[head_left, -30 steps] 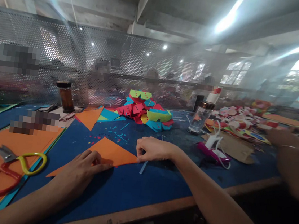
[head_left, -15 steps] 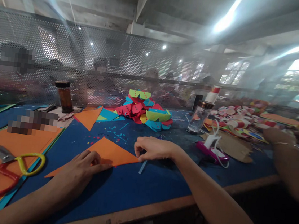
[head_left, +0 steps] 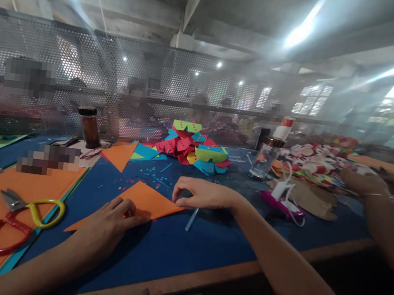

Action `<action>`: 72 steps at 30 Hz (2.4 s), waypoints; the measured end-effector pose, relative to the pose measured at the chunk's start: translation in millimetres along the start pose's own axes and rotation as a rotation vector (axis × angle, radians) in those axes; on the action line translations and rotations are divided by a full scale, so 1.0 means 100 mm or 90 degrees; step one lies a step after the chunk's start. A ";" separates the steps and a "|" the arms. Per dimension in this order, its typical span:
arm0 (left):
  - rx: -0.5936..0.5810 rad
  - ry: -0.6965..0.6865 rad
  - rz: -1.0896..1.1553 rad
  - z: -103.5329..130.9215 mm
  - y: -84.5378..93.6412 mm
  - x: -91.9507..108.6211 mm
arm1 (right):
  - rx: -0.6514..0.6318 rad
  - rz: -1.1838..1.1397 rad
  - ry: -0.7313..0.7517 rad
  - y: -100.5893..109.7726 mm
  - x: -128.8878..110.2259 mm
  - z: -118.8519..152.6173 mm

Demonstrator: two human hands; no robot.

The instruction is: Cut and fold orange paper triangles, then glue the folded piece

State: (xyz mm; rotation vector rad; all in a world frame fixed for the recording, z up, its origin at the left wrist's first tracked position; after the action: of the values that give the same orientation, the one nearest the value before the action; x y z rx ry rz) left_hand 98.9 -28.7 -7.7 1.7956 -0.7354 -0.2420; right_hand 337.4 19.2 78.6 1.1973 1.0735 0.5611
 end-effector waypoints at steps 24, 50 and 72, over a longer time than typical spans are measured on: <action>0.002 0.007 -0.015 -0.01 0.03 0.05 | 0.034 0.042 -0.114 -0.44 -0.16 -0.43; 0.012 -0.015 -0.015 -0.01 0.02 0.03 | 0.077 0.037 -0.128 -0.50 -0.14 -0.38; 0.008 -0.002 -0.003 0.00 0.01 0.01 | 0.085 0.047 -0.156 -0.51 -0.15 -0.36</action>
State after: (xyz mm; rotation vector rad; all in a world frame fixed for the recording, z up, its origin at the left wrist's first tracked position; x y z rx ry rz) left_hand 99.2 -29.7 -7.1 1.8088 -0.7364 -0.2441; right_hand 290.7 7.4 37.0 1.3882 0.8705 0.3917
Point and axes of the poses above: each hand's wrist, its own z-axis away from the middle knuckle, its own y-axis out of the back of the hand, x = y × z, the point moved 3 cm from there along -z, towards the middle knuckle, and after that the axes turned 15 degrees about y, right-handed, at the moved point
